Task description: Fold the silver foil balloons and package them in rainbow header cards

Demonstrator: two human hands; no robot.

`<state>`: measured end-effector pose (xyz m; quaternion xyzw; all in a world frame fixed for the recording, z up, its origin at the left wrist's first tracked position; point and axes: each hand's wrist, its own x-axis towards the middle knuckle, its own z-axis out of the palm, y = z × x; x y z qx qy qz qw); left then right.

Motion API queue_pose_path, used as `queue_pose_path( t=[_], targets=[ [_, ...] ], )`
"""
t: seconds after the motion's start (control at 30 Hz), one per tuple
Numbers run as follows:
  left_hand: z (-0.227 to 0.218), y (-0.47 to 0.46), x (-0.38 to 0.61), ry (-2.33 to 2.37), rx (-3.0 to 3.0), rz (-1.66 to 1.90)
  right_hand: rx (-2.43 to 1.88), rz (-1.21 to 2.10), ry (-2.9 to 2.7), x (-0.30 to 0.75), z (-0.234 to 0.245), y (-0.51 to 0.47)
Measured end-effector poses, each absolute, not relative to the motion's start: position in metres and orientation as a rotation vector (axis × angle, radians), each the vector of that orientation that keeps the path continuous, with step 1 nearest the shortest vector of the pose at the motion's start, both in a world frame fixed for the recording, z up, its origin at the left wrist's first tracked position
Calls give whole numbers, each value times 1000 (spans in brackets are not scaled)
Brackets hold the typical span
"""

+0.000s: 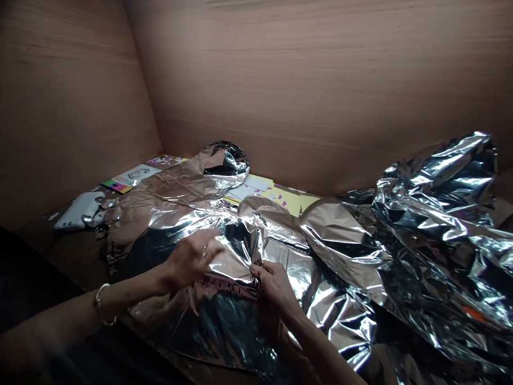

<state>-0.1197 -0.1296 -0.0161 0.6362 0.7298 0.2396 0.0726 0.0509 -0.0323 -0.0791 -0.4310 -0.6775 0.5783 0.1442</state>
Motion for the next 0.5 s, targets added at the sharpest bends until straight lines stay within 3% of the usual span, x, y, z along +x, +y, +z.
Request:
queue_pose_path(
  t=[0.1, 0.2, 0.37, 0.5],
  targets=[
    [-30, -122, -101, 1880, 2400, 413, -1206, 1672, -1946, 51, -81, -32],
    [-52, -107, -101, 1767, 2403, 146, -1196, 1622, -1970, 50, -82, -33],
    [-75, -97, -113, 1689, 2385, 96, -1252, 1382, -2074, 52, -75, -40],
    [-78, -101, -110, 1701, 2396, 146, -1100, 743, -2374, 56, -73, -46]
  ],
)
